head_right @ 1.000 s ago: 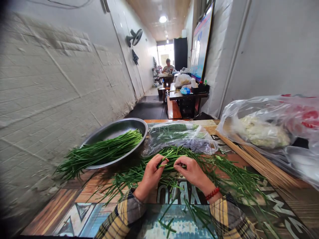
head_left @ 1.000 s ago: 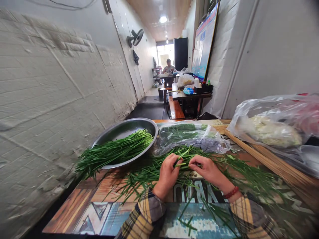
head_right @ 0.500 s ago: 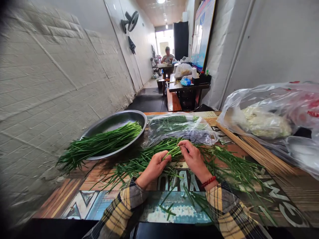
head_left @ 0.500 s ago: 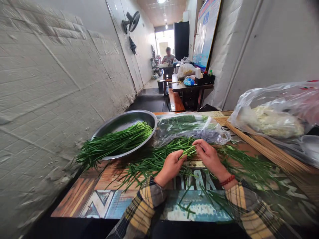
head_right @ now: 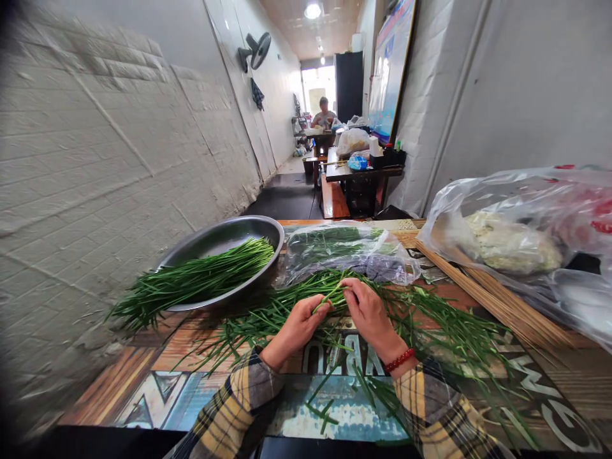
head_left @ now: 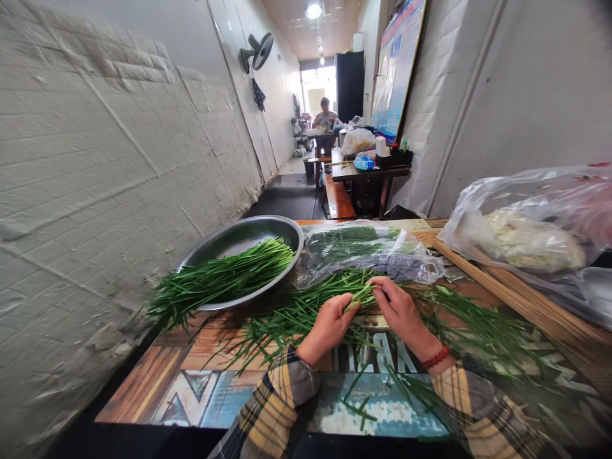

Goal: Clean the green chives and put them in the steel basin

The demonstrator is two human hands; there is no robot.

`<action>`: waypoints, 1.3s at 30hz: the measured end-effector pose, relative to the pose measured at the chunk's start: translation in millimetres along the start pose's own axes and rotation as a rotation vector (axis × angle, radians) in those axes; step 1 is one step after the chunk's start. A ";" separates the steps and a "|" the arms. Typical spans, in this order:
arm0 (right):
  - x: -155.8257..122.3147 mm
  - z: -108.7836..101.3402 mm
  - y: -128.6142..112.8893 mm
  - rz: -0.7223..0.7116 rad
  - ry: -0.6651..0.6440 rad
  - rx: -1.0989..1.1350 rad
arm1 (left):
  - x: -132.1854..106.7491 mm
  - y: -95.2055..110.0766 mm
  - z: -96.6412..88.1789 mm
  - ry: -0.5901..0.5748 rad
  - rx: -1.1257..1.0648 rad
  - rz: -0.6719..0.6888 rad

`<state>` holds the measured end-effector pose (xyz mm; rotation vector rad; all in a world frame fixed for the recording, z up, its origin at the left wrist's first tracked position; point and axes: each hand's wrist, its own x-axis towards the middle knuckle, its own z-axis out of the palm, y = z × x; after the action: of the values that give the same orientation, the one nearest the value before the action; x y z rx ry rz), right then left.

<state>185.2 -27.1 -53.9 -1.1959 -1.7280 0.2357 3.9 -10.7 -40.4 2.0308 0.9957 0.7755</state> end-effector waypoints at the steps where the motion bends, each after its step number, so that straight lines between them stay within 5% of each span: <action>1: -0.7 2.9 -1.4 -0.024 -0.001 -0.011 | 0.1 -0.1 0.8 0.003 0.007 -0.003; 13: -1.8 3.4 -3.0 -0.180 -0.057 -0.271 | -1.2 4.1 4.3 -0.014 0.037 -0.009; 18: 0.8 -8.6 12.1 0.002 0.034 -0.350 | -2.1 3.0 -0.2 0.016 0.048 -0.014; 22: 3.2 -19.9 20.0 0.085 0.053 -0.214 | -1.9 2.8 -4.4 0.052 0.023 -0.010; 32: 8.0 -12.7 0.7 -0.073 -0.105 -0.008 | 1.5 4.0 -1.3 0.009 0.041 0.027; 36: 7.4 -16.1 -0.2 0.025 -0.115 0.084 | 1.4 5.6 -1.8 -0.023 0.046 0.050; 39: 7.9 -21.1 -1.2 0.124 -0.158 0.126 | 1.2 4.6 -7.3 0.071 -0.001 0.002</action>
<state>201.0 -28.7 -37.9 -1.2197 -1.7473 0.5183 0.8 -9.2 -32.5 2.0156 1.0328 0.8547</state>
